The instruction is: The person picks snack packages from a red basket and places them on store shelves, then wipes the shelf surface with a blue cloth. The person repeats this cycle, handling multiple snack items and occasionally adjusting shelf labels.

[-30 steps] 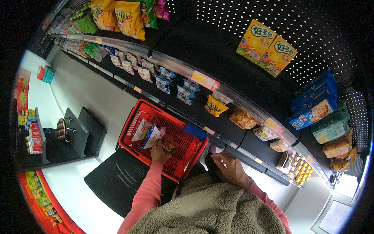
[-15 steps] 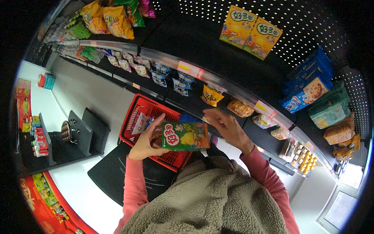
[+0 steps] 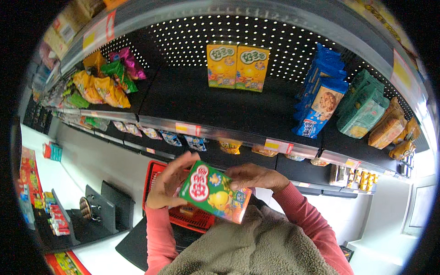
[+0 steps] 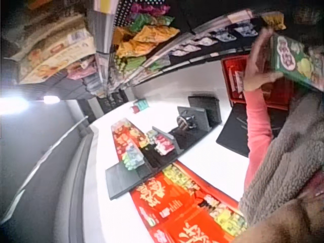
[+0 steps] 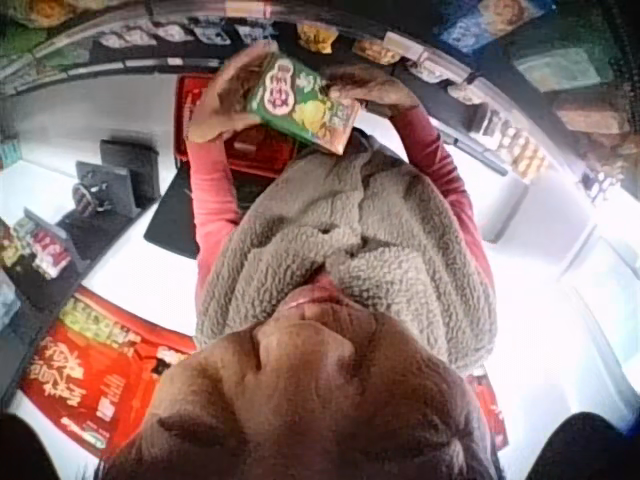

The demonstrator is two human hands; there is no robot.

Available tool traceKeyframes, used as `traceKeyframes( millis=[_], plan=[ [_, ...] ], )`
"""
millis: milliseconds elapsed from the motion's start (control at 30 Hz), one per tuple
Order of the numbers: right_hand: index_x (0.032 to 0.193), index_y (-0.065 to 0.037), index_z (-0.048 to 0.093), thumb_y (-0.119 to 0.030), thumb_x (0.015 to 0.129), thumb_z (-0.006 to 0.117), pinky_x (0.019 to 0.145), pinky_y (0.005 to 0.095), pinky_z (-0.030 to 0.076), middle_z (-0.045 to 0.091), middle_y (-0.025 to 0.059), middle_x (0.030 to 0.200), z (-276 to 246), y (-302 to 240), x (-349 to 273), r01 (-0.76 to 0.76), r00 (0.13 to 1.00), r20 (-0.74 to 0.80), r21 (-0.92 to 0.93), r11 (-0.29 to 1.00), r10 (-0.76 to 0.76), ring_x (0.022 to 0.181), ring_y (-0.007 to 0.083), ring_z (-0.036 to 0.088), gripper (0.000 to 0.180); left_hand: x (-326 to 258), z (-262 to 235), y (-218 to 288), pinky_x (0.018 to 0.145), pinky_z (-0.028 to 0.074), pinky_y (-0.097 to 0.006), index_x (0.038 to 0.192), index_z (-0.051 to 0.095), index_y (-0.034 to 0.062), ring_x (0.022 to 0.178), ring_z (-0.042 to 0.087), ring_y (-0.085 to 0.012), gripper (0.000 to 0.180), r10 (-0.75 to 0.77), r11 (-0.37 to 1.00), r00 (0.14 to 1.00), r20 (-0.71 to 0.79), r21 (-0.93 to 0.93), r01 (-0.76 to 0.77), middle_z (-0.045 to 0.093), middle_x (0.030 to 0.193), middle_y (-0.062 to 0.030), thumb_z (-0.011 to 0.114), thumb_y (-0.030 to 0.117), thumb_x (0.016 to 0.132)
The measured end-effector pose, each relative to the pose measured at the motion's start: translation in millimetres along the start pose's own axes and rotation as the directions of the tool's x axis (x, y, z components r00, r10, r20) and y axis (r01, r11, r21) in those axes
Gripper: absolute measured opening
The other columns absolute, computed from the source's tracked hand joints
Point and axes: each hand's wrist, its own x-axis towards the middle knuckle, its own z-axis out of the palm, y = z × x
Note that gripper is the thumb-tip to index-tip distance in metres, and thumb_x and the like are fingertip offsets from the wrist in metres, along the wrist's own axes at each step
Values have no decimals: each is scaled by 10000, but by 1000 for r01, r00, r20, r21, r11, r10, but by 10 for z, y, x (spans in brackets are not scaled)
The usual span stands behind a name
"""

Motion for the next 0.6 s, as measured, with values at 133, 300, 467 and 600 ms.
traceKeyframes(
  millis=[133, 300, 467, 600],
  plan=[
    [1329, -20, 616, -265, 1003, 732, 1025, 327, 487, 696, 65, 1206, -93, -180, -134, 153, 938, -325, 84, 985, -118, 1176, 149, 614, 425, 383, 129, -46, 1170, 379, -437, 1622, 343, 67, 1491, 408, -293, 1007, 140, 990, 971, -192, 11, -141, 396, 1644, -141, 879, 199, 780],
    [1316, -1, 597, -325, 1003, 733, 968, 292, 508, 693, 75, 1172, -442, -250, -2, 310, 692, -646, -135, 941, -321, 1098, 128, 632, 470, 842, 396, -207, 959, 551, -336, 1564, 432, 39, 1316, 587, -241, 684, 254, 912, 945, -205, 375, -164, 510, 1531, -161, 728, 32, 947],
    [1360, 31, 574, -175, 1012, 719, 860, 279, 579, 712, 108, 1164, -771, -113, 271, 326, 473, -752, -335, 884, -459, 1049, 139, 671, 430, 1499, 436, -395, 967, 594, -358, 1566, 422, 75, 1262, 628, -238, 659, 260, 890, 949, -180, 426, -163, 510, 1491, -162, 727, 129, 984],
    [1325, 38, 597, -122, 983, 741, 845, 289, 585, 730, 131, 1126, -1084, -43, 509, 98, 335, -849, -400, 911, -408, 1026, 156, 695, 404, 1926, 330, -523, 1021, 557, -377, 1578, 411, 75, 1346, 558, -254, 657, 302, 847, 940, -156, 497, -189, 485, 1529, -144, 714, 181, 1005]
  ],
)
